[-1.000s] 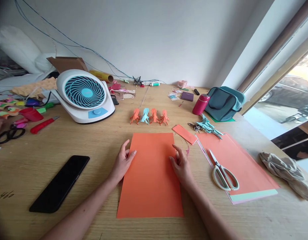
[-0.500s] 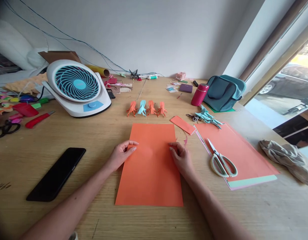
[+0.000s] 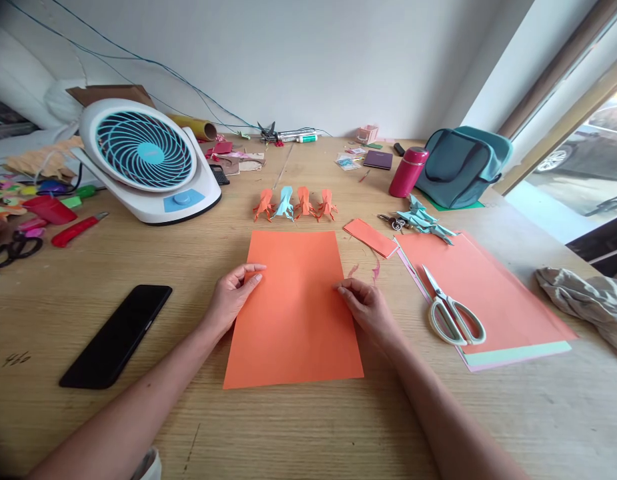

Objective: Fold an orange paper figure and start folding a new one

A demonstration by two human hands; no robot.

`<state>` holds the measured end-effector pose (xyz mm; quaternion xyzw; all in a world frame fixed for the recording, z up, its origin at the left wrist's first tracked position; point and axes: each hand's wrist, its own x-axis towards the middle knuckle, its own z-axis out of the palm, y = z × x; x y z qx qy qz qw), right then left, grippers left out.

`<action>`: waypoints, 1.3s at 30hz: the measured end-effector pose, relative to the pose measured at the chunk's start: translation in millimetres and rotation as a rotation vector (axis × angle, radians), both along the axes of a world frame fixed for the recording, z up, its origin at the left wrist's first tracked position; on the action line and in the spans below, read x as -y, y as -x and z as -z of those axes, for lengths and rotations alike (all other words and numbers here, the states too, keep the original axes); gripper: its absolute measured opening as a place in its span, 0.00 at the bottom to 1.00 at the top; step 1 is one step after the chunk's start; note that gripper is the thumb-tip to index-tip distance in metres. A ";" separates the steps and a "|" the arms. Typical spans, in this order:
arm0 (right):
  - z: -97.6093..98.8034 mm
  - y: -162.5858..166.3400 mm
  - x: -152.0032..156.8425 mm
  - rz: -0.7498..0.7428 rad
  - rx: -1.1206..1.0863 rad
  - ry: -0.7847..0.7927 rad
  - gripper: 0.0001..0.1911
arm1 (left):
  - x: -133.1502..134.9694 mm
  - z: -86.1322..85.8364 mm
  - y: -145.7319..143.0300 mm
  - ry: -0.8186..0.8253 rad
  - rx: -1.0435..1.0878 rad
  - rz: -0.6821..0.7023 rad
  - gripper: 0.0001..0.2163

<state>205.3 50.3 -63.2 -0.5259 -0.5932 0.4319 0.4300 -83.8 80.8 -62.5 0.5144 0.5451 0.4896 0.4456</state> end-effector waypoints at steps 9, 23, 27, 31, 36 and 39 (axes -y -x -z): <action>-4.9 -6.7 10.2 -0.101 0.090 -0.114 0.20 | 0.0 -8.0 3.9 0.228 0.322 0.007 0.20; -5.1 -12.8 1.3 -0.041 -0.035 0.021 0.15 | -0.9 -6.5 5.4 0.185 0.336 0.151 0.18; -6.9 -15.6 -2.5 -0.013 -0.118 0.062 0.19 | -2.0 -2.7 5.7 -0.020 0.091 0.284 0.17; -6.6 -16.9 -3.6 0.023 -0.093 0.018 0.21 | 0.3 -2.6 4.3 -0.171 -0.140 0.356 0.17; -3.5 -17.8 -3.1 0.018 -0.116 0.012 0.26 | 2.2 -0.9 3.6 -0.129 -0.071 0.340 0.15; -1.4 -17.8 -3.1 -0.008 -0.139 0.029 0.27 | 2.7 -2.0 4.4 -0.118 -0.039 0.320 0.14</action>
